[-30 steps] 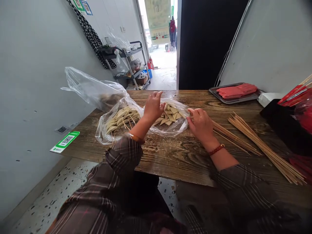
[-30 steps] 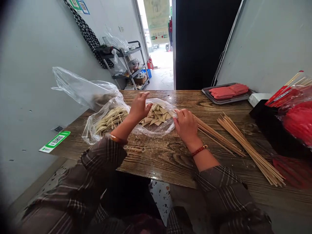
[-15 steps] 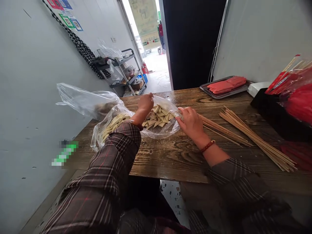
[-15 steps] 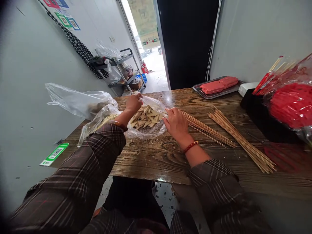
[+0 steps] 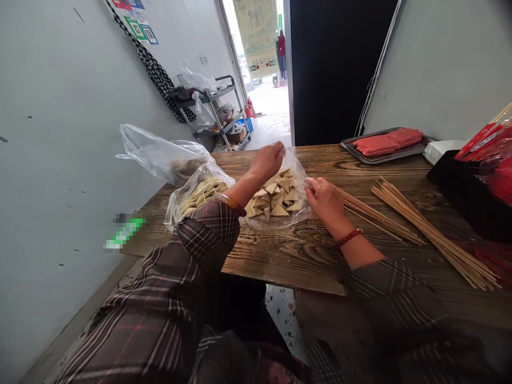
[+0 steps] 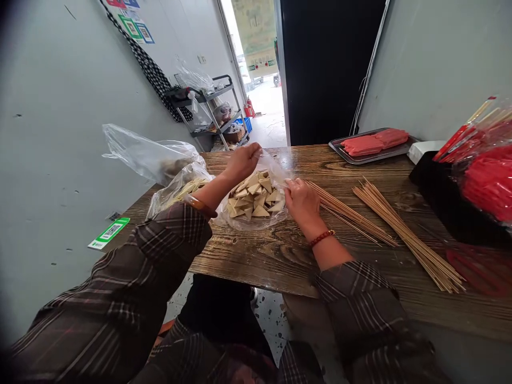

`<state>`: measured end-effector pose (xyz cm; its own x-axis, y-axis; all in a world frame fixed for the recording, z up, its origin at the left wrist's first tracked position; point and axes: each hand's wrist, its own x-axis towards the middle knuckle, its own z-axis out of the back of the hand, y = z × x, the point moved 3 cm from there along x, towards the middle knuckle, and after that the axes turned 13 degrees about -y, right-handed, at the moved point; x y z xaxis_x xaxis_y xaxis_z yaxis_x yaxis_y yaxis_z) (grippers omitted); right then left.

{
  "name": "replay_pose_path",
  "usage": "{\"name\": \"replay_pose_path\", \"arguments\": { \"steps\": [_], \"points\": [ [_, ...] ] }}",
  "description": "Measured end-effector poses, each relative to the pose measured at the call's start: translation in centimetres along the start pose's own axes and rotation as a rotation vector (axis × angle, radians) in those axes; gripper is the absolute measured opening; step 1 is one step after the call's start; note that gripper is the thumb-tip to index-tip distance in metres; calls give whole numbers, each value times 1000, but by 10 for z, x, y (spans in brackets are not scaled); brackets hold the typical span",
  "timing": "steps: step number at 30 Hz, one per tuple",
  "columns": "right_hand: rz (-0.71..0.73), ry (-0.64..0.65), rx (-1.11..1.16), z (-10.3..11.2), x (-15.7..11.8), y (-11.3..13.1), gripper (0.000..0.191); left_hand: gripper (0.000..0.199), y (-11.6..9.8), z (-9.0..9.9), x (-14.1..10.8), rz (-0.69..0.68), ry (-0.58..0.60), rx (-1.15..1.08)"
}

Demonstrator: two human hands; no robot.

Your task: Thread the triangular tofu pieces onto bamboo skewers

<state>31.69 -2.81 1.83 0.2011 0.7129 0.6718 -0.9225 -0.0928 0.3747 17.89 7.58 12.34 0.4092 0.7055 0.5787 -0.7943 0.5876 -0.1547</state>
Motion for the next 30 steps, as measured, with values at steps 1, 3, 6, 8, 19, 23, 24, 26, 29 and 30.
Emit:
{"name": "replay_pose_path", "arguments": {
  "steps": [1,3,6,8,19,23,24,26,29,30],
  "points": [
    [3,0,-13,1,1,-1,32,28,2,3,-1,4,25,36],
    [-2,-31,-40,4,3,-6,34,30,7,8,-3,9,85,102],
    [-37,-96,-76,9,8,-15,35,35,16,13,-4,3,143,164],
    [-65,-104,-106,11,10,-22,36,38,23,15,-4,14,139,195],
    [-50,-39,-172,8,9,-28,40,38,13,40,-62,-232,-64,59],
    [-9,-132,-115,18,8,-14,53,44,25,42,-102,-223,108,175],
    [15,-142,-98,20,7,-9,53,50,29,40,-112,-186,130,197],
    [88,-126,-59,21,3,1,52,54,33,35,-134,-141,149,189],
    [213,-34,-18,16,-2,12,46,53,31,25,-165,-120,100,126],
    [235,5,-25,13,-4,14,45,54,31,22,-175,-92,84,118]
  ]
}}
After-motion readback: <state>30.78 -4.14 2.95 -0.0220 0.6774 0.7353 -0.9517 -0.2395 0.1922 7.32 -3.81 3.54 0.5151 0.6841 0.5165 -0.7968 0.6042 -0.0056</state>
